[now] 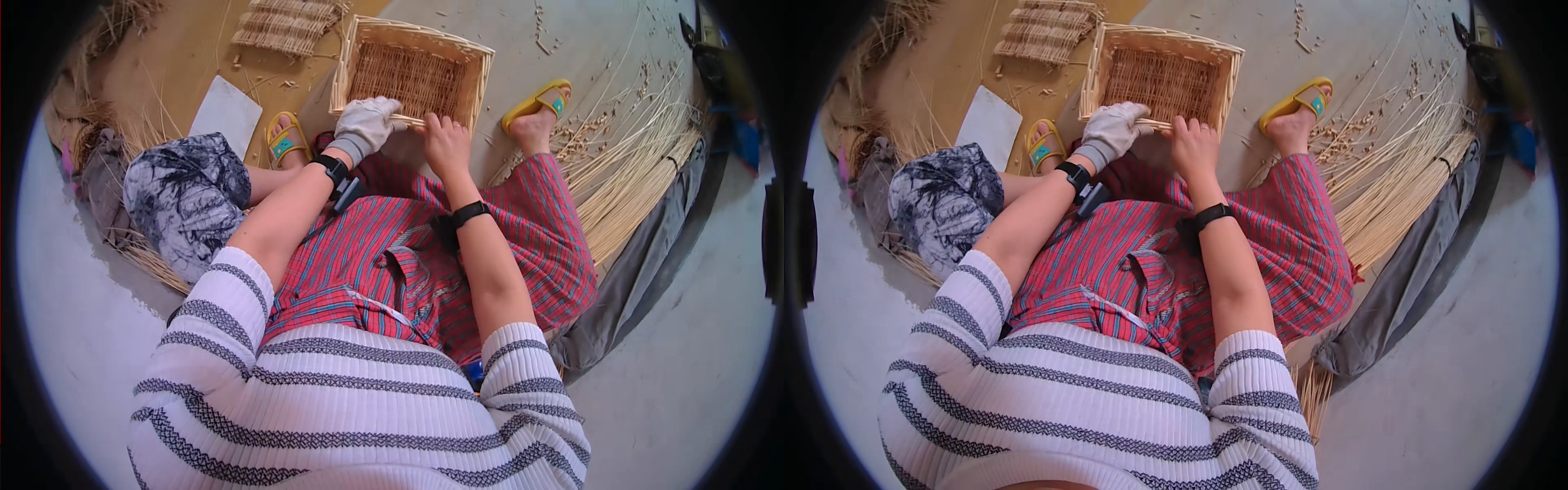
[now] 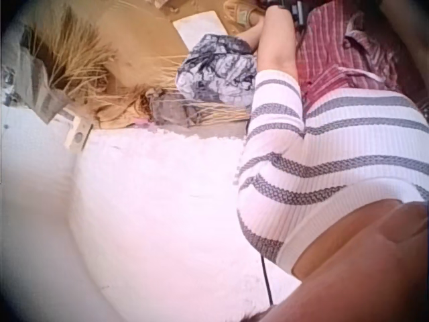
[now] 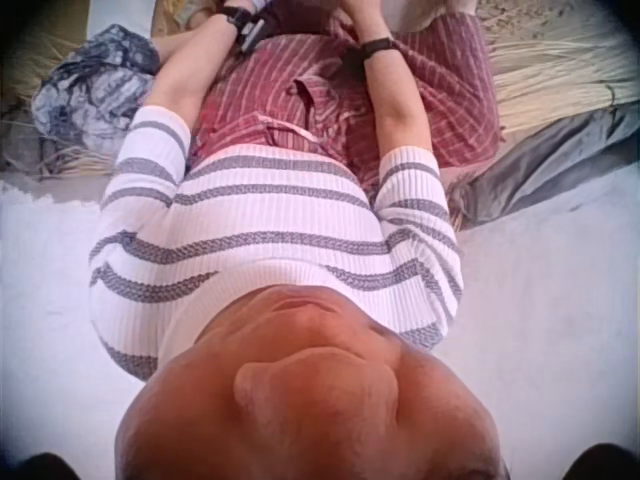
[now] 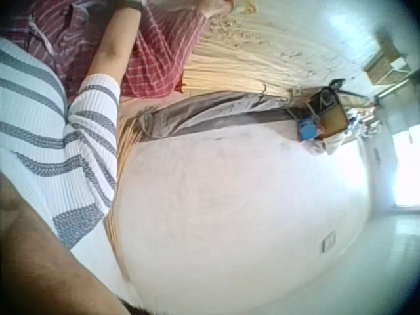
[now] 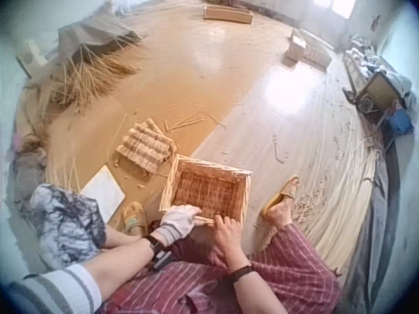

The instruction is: The person is weaving a wicker basket, trimming excess strands with pliers, and measuring the basket's dimensions.

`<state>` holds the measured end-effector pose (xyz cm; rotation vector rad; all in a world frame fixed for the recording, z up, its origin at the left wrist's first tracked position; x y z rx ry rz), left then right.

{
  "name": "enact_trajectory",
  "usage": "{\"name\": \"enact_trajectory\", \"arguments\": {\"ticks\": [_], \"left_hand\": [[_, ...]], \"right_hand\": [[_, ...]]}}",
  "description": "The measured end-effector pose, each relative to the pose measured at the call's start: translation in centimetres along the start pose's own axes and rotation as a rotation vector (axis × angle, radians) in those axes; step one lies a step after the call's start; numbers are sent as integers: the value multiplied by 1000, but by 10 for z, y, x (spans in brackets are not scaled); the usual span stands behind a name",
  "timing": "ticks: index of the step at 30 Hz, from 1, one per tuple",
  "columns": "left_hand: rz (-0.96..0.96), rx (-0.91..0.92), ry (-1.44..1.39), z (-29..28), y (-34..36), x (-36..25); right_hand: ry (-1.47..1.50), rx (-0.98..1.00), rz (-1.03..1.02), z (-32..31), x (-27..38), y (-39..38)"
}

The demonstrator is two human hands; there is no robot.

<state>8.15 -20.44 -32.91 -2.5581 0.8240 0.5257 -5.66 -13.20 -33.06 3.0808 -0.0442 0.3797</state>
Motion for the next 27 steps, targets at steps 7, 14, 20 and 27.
{"name": "enact_trajectory", "arguments": {"ticks": [7,14,20,27], "left_hand": [[-274,-880,-237,-62,-37,73],[-483,-83,-856,62,-44,104],[-255,-348,-695,26,-65,43],[-439,-227,-545,29,-68,61]], "right_hand": [[319,107,560,22,43,-28],[422,-406,370,-49,-30,-15],[782,27,443,44,-66,-66],[813,-68,811,48,-49,-66]]}}
Point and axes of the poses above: each hand's wrist, its own y-axis towards the middle knuckle, its own z-axis out of the palm, x = y × z, the point moved 8 cm from there along y, towards the middle knuckle, and after that the axes turned 3 degrees about x, right-handed, at the moved point
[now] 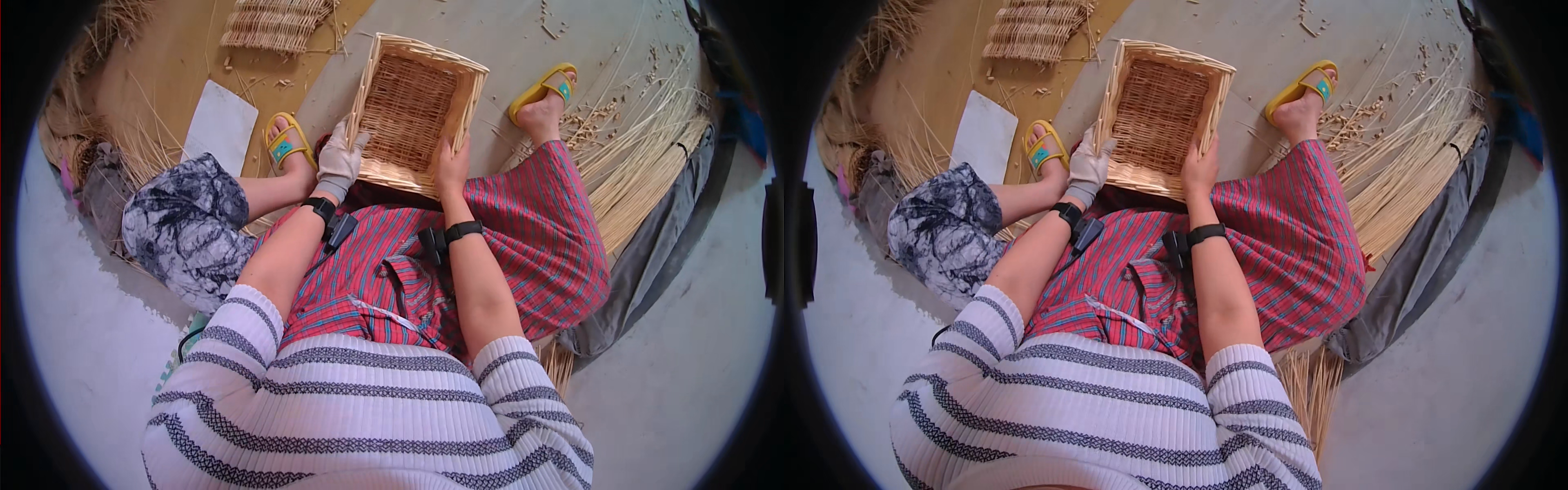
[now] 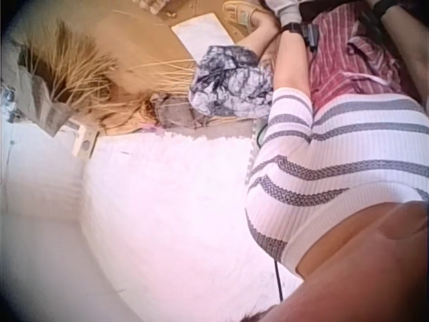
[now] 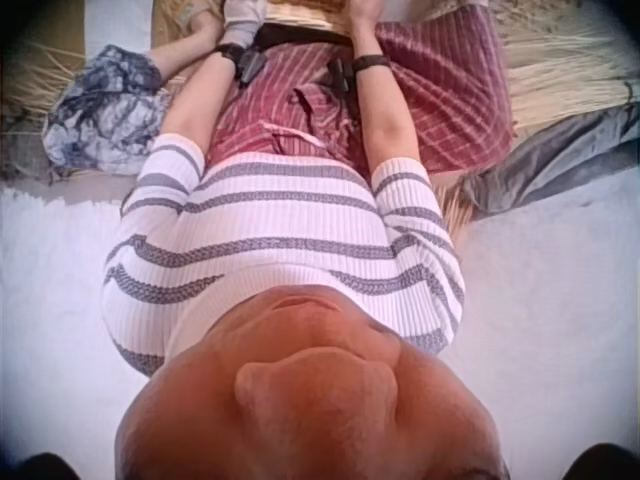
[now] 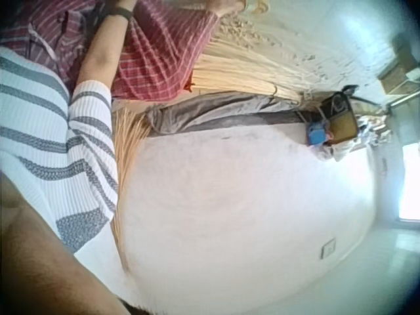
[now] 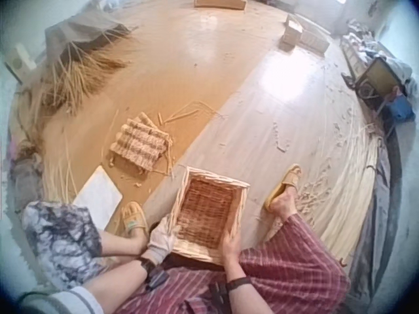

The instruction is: The person is weaving a wicker basket, trimming excess strands with pliers, and measuring the basket's dimensions.

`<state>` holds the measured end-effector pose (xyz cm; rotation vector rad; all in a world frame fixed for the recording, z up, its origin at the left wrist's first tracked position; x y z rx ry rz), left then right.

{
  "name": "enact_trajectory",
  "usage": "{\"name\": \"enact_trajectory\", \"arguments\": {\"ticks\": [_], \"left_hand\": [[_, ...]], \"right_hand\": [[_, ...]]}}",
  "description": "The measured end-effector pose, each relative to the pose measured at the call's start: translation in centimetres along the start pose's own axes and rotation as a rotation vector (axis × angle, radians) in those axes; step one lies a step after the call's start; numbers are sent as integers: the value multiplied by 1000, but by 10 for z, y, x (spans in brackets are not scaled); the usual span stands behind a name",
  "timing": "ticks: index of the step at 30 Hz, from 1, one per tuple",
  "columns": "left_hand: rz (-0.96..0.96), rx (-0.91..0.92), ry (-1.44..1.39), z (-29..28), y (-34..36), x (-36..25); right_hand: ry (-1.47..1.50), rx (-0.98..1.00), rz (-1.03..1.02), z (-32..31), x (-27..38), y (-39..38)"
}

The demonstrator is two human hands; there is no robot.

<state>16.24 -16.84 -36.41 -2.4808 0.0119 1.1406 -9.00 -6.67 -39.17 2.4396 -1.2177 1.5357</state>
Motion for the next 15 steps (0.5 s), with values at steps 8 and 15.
{"name": "enact_trajectory", "arguments": {"ticks": [8,15], "left_hand": [[-82,45,-172,19,2,32],[-120,106,-194,8,15,39]], "right_hand": [[-11,-99,43,-4,1,-4],[-56,-137,3,-2,9,-2]]}}
Point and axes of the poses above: each hand's wrist, its own y-axis towards the middle knuckle, its own z-axis out of the palm, x = y × z, the point moved 8 cm from there along y, towards the middle knuckle, and after that the axes turned 3 degrees about x, right-handed, at the moved point
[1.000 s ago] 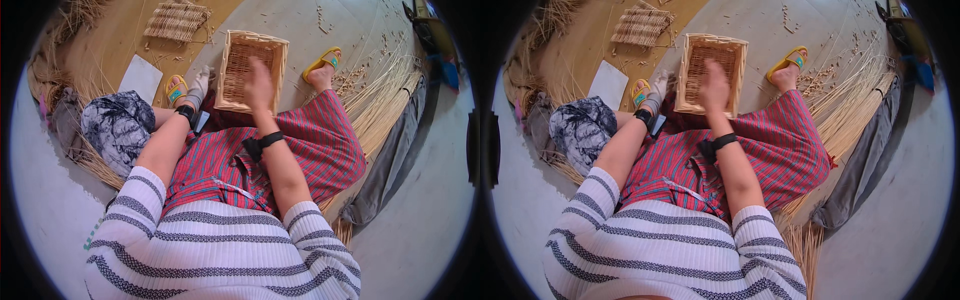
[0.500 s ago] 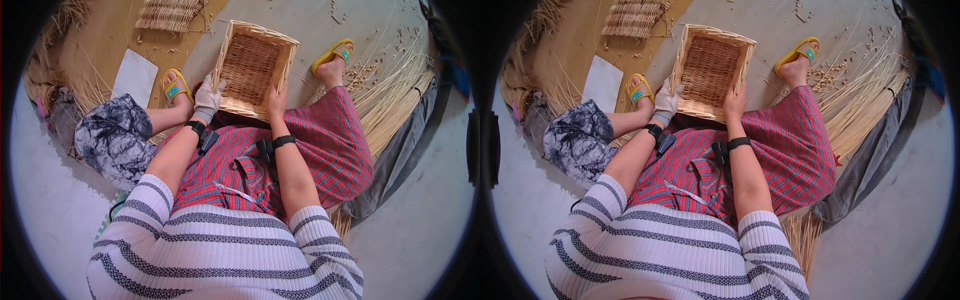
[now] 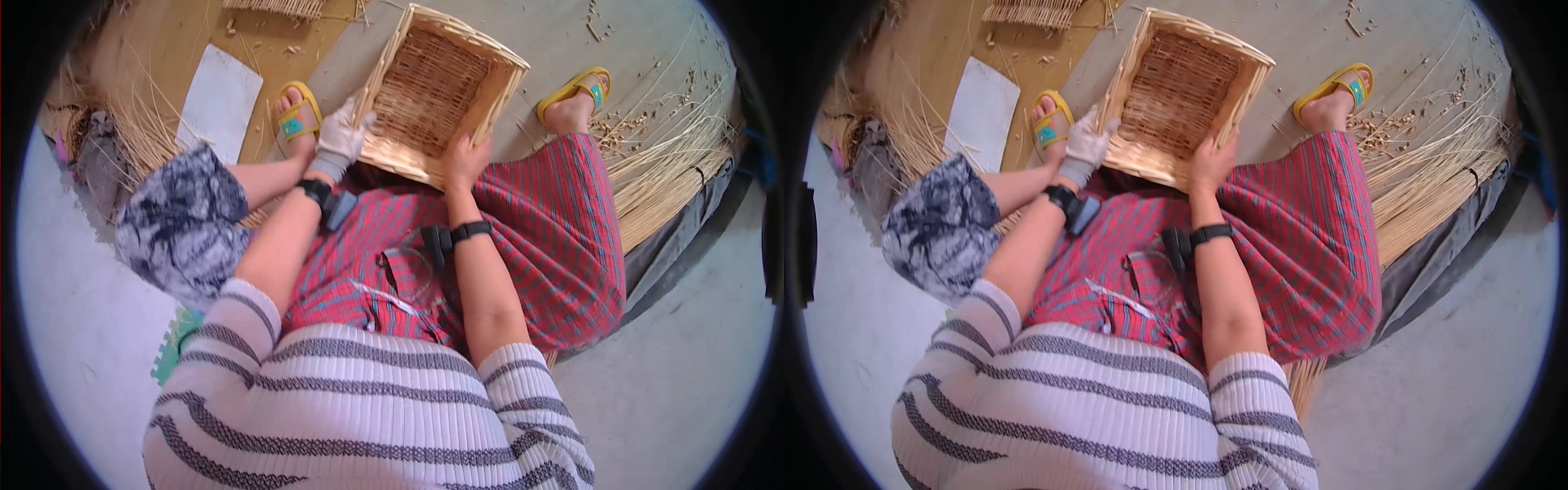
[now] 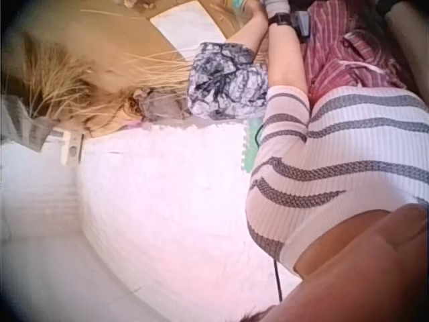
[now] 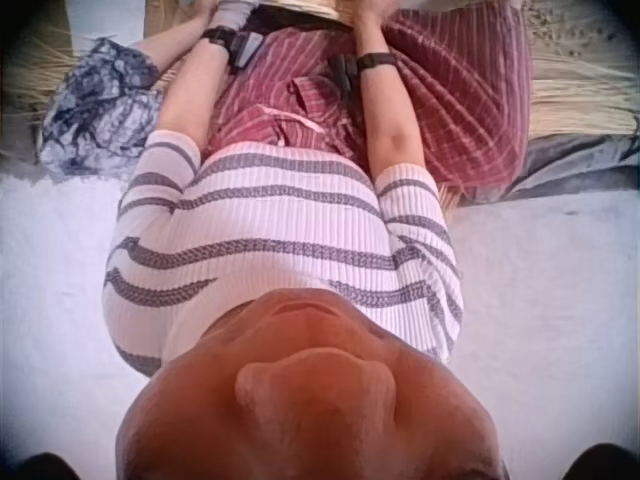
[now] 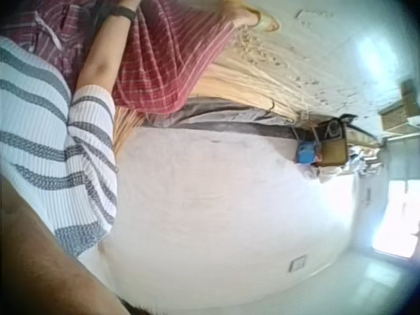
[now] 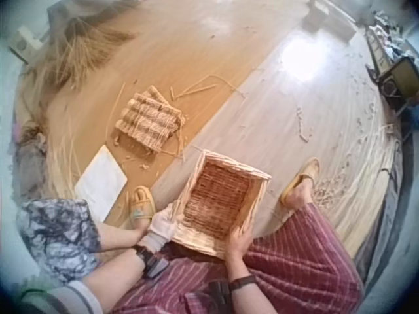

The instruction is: The person is weaving a wicker basket, trimming excess strands with pliers, and measuring the basket's dimensions.

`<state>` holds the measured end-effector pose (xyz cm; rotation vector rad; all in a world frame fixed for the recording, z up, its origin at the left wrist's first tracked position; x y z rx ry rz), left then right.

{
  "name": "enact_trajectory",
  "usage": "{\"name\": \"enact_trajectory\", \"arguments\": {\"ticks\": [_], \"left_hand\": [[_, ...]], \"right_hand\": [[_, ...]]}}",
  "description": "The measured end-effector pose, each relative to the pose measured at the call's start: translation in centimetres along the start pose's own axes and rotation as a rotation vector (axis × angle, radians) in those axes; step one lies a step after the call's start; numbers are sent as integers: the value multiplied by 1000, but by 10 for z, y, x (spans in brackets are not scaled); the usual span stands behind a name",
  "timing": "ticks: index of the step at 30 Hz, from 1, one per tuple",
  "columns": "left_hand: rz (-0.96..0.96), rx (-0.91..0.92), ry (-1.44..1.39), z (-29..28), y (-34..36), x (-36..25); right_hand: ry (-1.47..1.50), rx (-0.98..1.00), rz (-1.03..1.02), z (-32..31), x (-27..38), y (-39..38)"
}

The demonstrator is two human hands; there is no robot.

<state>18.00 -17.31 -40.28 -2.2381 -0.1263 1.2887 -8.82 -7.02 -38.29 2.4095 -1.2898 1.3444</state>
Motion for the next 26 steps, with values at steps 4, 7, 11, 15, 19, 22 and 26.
{"name": "enact_trajectory", "arguments": {"ticks": [4,7,11,15,19,22,26], "left_hand": [[167,-77,100,-9,8,9],[70,-15,190,-11,10,5],[80,197,301,-5,15,-18],[47,174,253,-24,23,-18],[-336,-9,-457,-91,50,67],[-399,12,-515,-41,43,47],[-479,115,-432,-44,44,68]], "right_hand": [[-29,-29,15,6,3,-8],[-99,-16,46,12,3,-5],[-24,71,92,4,-5,9],[451,318,257,-16,-27,27],[692,421,589,-24,-52,32],[696,407,667,-60,-124,43],[422,821,767,-12,-96,1]]}}
Point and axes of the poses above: each hand's wrist, its own y-axis towards the middle knuckle, its own z-axis out of the palm, x = y × z, the point moved 8 cm from there along y, towards the middle knuckle, and after that the axes turned 3 degrees about x, right-handed, at the moved point
